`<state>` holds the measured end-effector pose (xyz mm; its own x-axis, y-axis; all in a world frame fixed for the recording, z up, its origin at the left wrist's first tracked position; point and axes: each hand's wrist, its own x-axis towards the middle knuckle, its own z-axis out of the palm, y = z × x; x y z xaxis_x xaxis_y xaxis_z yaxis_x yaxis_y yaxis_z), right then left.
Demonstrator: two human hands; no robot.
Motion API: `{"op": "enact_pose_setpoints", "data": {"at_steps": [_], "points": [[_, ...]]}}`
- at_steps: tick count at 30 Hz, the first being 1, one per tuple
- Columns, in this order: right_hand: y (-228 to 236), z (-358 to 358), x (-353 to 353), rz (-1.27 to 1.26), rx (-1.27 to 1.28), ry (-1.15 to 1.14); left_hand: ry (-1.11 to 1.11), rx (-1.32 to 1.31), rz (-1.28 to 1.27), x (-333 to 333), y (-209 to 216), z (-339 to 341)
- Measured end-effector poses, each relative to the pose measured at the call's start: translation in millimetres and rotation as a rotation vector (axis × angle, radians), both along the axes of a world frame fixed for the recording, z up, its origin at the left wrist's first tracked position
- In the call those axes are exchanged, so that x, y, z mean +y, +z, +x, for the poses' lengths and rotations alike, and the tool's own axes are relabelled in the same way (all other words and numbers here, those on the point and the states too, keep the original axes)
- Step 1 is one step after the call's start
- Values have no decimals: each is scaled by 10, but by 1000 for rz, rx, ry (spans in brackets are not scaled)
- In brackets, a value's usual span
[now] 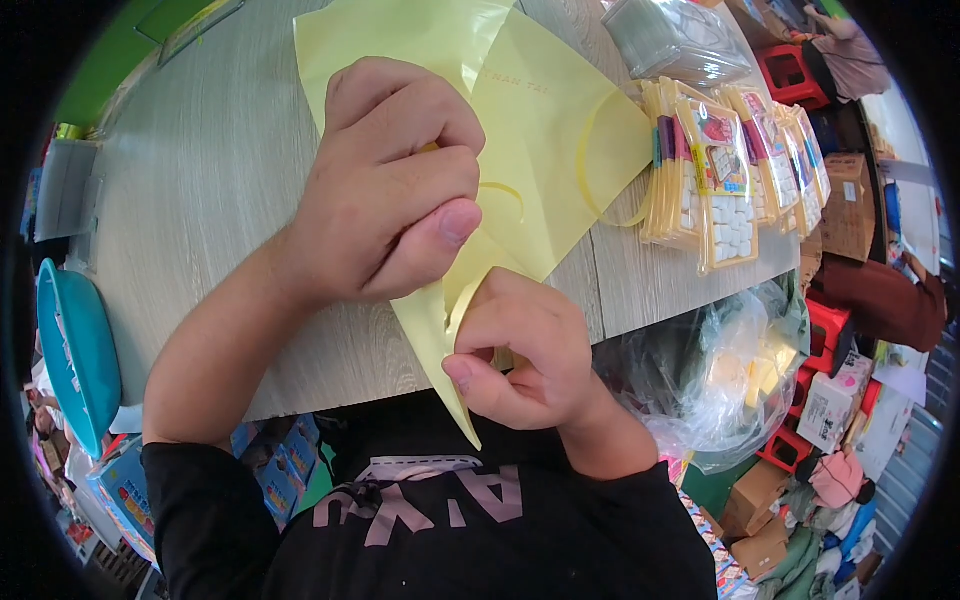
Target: Peeling a thin adhesive or paper strip from the edge of a large yellow sheet.
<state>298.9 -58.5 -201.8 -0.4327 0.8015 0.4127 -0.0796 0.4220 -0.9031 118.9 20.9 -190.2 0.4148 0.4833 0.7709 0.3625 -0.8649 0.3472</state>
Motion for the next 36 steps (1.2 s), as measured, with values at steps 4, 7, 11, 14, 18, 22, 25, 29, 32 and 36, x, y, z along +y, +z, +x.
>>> {"op": "enact_pose_setpoints", "data": {"at_steps": [4, 7, 11, 14, 18, 22, 25, 29, 32, 36], "points": [[2, 3, 5, 190, -70, -59, 1, -7, 11, 10, -7, 10], [12, -15, -19, 202, -25, -61, 2, -9, 8, 13, -2, -5], [16, -7, 16, 112, -36, -44, 3, -3, -13, 7, 12, -20], [45, 29, 24, 31, -93, 21, 3, -1, -17, 16, 26, -24], [31, 28, 7, -43, -57, 122, 3, 2, -13, 19, 13, -21], [34, 12, 38, -53, -22, 158, 5, 7, -24, 15, 16, -26], [58, 6, 36, -127, -22, 178, 5, 9, -15, 14, 7, -23], [153, -9, 21, -300, -117, 172, 2, 10, 12, 26, -15, -17], [150, 1, 45, -260, -107, 179, -7, 11, 17, 26, -12, -9], [69, 51, 57, -118, -54, 184, -4, 26, 0, 24, 17, -19]]}}
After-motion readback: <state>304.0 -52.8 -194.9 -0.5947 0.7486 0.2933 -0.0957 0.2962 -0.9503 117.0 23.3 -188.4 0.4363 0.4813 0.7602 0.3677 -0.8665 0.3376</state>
